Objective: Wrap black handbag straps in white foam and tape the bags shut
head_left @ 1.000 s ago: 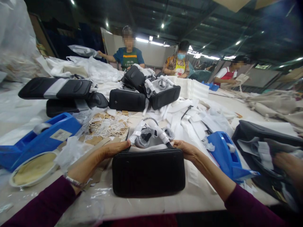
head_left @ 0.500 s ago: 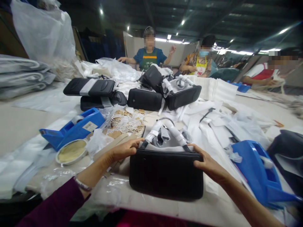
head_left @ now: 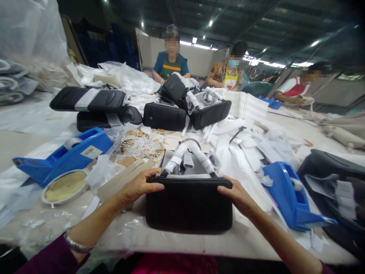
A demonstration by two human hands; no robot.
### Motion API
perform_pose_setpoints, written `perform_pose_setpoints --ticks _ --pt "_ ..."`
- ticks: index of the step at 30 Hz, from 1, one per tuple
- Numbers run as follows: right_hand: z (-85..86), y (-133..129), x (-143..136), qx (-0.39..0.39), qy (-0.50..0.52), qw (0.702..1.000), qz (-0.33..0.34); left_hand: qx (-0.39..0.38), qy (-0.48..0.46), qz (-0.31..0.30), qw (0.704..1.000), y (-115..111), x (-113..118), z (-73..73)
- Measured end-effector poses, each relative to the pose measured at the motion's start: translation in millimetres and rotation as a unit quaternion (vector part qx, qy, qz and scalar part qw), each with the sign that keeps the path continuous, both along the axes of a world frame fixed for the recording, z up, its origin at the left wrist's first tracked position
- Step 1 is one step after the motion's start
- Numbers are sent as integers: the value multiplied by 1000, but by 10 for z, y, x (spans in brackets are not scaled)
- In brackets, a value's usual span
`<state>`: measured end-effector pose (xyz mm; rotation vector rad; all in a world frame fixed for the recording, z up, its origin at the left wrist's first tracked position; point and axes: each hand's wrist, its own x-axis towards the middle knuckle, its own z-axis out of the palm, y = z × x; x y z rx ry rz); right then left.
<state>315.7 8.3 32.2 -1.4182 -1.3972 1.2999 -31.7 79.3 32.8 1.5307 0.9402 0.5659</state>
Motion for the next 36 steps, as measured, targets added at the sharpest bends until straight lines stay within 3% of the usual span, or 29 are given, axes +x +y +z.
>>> perform_pose_setpoints --ticks 7,12,17,23,29,33,36 --pt "30 -80 -146 20 38 996 -75 -48 -47 16 998 -111 83 110" --pt "21 -78 -156 -22 112 990 -87 -70 -68 58 994 -118 108 42" --pt "145 -17 -104 -24 85 995 -45 -72 -73 60 993 -131 131 -6" --pt "325 69 -30 -63 34 996 46 -66 -64 60 994 -154 131 60" --pt "153 1 -71 -91 35 995 4 -62 -70 67 993 -205 145 61" --pt "114 -48 -26 -74 -57 996 -7 -64 -105 78 989 -209 182 18" --pt "283 -72 3 -35 -238 970 29 -55 -128 59 988 -190 175 1"
